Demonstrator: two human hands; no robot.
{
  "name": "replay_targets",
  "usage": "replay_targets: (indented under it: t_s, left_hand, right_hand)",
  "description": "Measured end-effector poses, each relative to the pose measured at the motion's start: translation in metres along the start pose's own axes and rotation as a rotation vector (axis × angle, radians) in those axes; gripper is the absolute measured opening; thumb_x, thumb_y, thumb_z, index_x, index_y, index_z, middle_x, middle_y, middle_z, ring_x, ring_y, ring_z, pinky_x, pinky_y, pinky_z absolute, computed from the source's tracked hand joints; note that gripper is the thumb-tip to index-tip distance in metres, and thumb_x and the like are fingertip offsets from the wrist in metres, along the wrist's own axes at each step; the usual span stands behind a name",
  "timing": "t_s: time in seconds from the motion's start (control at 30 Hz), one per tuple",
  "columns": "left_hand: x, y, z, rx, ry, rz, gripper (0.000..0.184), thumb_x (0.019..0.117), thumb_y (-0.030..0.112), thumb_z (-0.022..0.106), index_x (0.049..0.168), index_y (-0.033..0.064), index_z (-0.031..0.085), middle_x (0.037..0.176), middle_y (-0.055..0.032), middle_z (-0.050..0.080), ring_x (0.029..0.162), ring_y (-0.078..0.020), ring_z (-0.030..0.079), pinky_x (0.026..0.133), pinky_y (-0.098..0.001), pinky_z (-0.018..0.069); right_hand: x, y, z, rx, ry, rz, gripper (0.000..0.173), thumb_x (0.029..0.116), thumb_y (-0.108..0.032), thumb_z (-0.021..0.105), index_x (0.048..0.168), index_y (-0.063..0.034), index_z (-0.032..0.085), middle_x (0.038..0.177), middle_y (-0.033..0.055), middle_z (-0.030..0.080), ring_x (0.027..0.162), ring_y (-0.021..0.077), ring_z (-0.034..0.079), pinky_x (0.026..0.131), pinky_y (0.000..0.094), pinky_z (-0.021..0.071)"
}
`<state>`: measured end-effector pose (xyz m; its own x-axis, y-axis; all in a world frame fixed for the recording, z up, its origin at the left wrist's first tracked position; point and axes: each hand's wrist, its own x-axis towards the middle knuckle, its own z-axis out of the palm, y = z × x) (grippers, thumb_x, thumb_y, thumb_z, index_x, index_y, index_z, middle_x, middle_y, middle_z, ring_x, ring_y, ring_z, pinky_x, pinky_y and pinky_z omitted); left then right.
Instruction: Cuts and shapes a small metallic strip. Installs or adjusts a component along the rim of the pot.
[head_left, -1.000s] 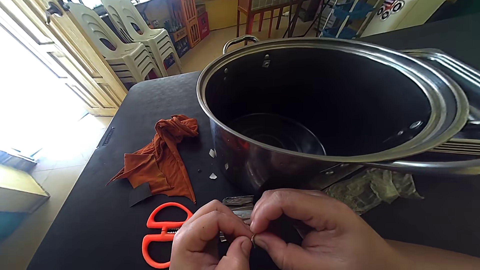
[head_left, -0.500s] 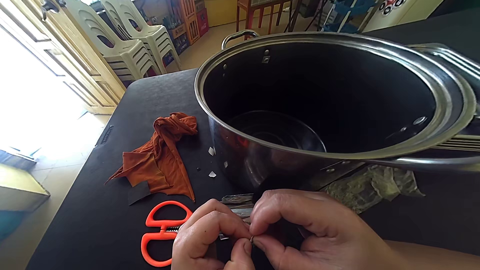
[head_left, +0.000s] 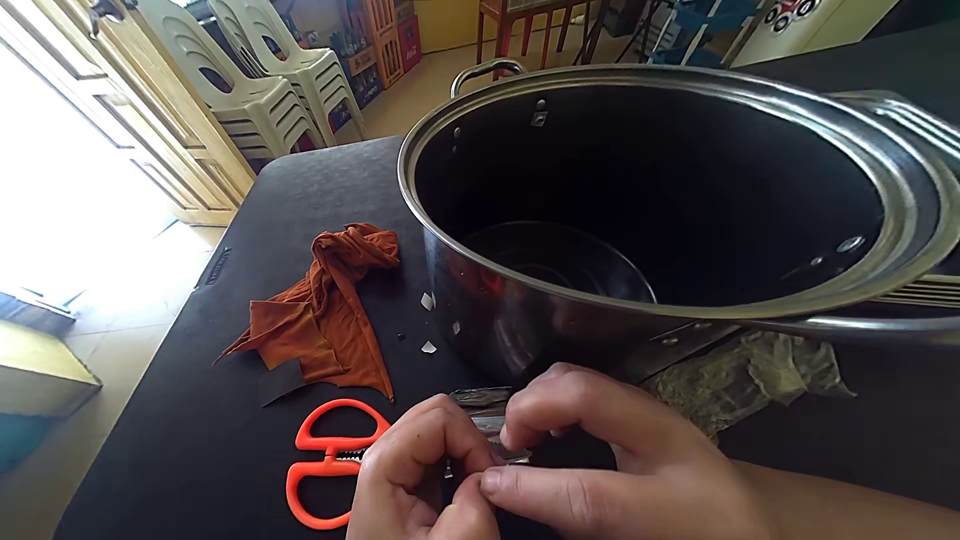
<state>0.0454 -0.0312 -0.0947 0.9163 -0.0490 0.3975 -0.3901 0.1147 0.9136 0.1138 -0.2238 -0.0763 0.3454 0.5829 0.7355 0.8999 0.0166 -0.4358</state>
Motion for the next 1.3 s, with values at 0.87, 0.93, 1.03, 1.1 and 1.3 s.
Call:
replay_targets:
  t_s: [0.87, 0.93, 1.03, 1.1, 1.3]
  left_hand:
    - [0.021, -0.026, -0.012, 1.367, 0.345, 0.02, 0.04, 0.0969, 0.02, 0.05, 0.128, 0.0131, 0.073, 0.101, -0.0049, 0.071, 0.083, -0.0192, 0.068, 0.072, -0.0444, 0.054]
    - [0.023, -0.028, -0.015, 1.361, 0.396, 0.073, 0.027, 0.0977, 0.028, 0.056, 0.109, 0.0146, 0.077, 0.086, 0.001, 0.069, 0.075, -0.0141, 0.066, 0.07, -0.0411, 0.0524]
    - [0.026, -0.027, -0.018, 1.267, 0.437, 0.108, 0.018, 0.091, 0.032, 0.065, 0.085, 0.0153, 0.071, 0.077, 0.006, 0.063, 0.069, -0.0081, 0.061, 0.068, -0.034, 0.0505]
    - [0.024, -0.02, -0.018, 1.012, 0.388, 0.129, 0.014, 0.0917, 0.026, 0.066, 0.092, 0.0153, 0.074, 0.094, 0.0042, 0.07, 0.084, -0.0065, 0.067, 0.072, -0.0248, 0.0567]
    - [0.013, 0.016, -0.013, 0.407, 0.067, 0.203, 0.013, 0.0996, 0.022, 0.067, 0.103, 0.0124, 0.075, 0.135, -0.0132, 0.064, 0.127, -0.0244, 0.062, 0.105, -0.0388, 0.0546]
  right_hand:
    - [0.002, 0.004, -0.002, 0.43, 0.159, 0.439, 0.006, 0.0921, -0.013, 0.066, 0.097, -0.0122, 0.067, 0.093, -0.0017, 0.065, 0.077, 0.0042, 0.063, 0.064, 0.0181, 0.0565]
    - [0.003, 0.003, -0.001, 0.478, 0.185, 0.464, 0.005, 0.093, -0.012, 0.066, 0.098, -0.0102, 0.068, 0.091, -0.0003, 0.066, 0.075, 0.0047, 0.063, 0.063, 0.0179, 0.0558]
    - [0.002, 0.003, 0.001, 0.496, 0.206, 0.45, 0.005, 0.0933, -0.009, 0.066, 0.098, -0.0075, 0.068, 0.092, 0.0006, 0.067, 0.076, 0.0038, 0.063, 0.065, 0.0172, 0.0555]
    - [0.001, 0.005, 0.003, 0.466, 0.211, 0.405, 0.005, 0.0933, -0.007, 0.066, 0.098, -0.0054, 0.068, 0.092, 0.0014, 0.067, 0.076, 0.0032, 0.063, 0.065, 0.0169, 0.0553]
    - [0.002, 0.006, 0.004, 0.26, 0.196, 0.229, 0.006, 0.0927, -0.005, 0.066, 0.096, -0.0004, 0.066, 0.093, 0.0101, 0.067, 0.082, 0.0075, 0.063, 0.07, 0.0177, 0.0531]
